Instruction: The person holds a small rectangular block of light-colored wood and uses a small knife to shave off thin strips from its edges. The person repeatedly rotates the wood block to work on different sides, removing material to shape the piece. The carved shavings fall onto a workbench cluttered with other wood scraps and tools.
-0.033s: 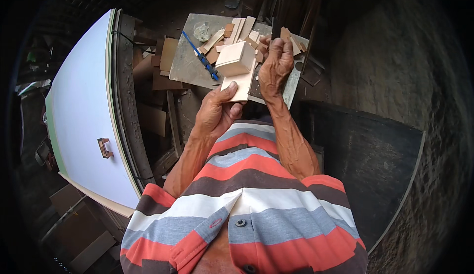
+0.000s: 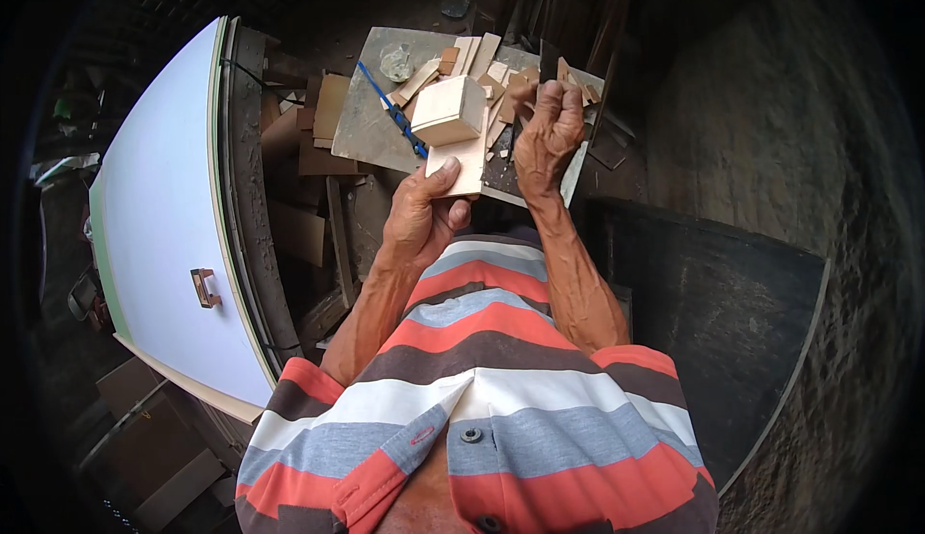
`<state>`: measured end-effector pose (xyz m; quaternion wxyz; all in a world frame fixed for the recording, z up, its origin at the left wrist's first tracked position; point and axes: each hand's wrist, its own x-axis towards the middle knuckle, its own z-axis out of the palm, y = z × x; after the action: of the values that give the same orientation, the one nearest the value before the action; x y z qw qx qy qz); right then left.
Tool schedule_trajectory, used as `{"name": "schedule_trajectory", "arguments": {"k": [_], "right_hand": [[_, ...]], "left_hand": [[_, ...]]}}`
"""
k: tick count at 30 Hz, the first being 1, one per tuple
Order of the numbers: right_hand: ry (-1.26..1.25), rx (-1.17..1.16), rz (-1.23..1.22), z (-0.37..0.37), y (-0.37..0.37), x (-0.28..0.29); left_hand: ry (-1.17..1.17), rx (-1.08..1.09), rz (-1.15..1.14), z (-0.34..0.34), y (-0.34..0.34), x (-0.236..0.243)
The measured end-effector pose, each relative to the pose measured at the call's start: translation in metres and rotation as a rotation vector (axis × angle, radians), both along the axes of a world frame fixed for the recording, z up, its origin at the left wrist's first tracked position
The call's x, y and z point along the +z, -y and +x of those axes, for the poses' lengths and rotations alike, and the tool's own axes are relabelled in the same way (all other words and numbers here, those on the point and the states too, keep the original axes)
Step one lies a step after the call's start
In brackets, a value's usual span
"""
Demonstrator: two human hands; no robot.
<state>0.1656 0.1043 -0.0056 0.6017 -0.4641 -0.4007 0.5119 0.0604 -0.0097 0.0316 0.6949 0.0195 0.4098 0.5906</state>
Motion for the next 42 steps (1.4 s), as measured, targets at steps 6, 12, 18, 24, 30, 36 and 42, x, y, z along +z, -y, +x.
{"name": "schedule_trajectory", "arguments": {"k": [6, 12, 18, 24, 30, 36, 42], "right_hand": [[0.431, 0.438, 0.133, 0.033, 0.069, 0.009], [0.322, 0.446, 0.106, 0.03, 0.077, 0.022], [0.094, 0.489, -0.082, 0.032, 0.079, 0.024], [0.06, 0.445, -0.135, 0.026, 0.088, 0.022], [0.007, 0.455, -0.246, 0.019, 0.084, 0.028], [-0.724, 0.588, -0.477, 0.034, 0.074, 0.034], [-0.297, 0.555, -0.369, 0.032, 0.074, 0.028]], "left_hand": [[-0.217, 0.181, 0.07, -0.008, -0.015, -0.011], [-0.248, 0.221, 0.127, -0.007, -0.018, -0.011], [-0.128, 0.263, 0.125, -0.002, -0.013, -0.009], [-0.083, 0.167, 0.081, -0.004, -0.006, -0.004], [-0.149, 0.178, 0.073, 0.006, -0.005, 0.0], [-0.09, 0.201, 0.059, -0.007, -0.006, 0.006], [-0.123, 0.183, 0.112, -0.012, -0.009, 0.005]]}}
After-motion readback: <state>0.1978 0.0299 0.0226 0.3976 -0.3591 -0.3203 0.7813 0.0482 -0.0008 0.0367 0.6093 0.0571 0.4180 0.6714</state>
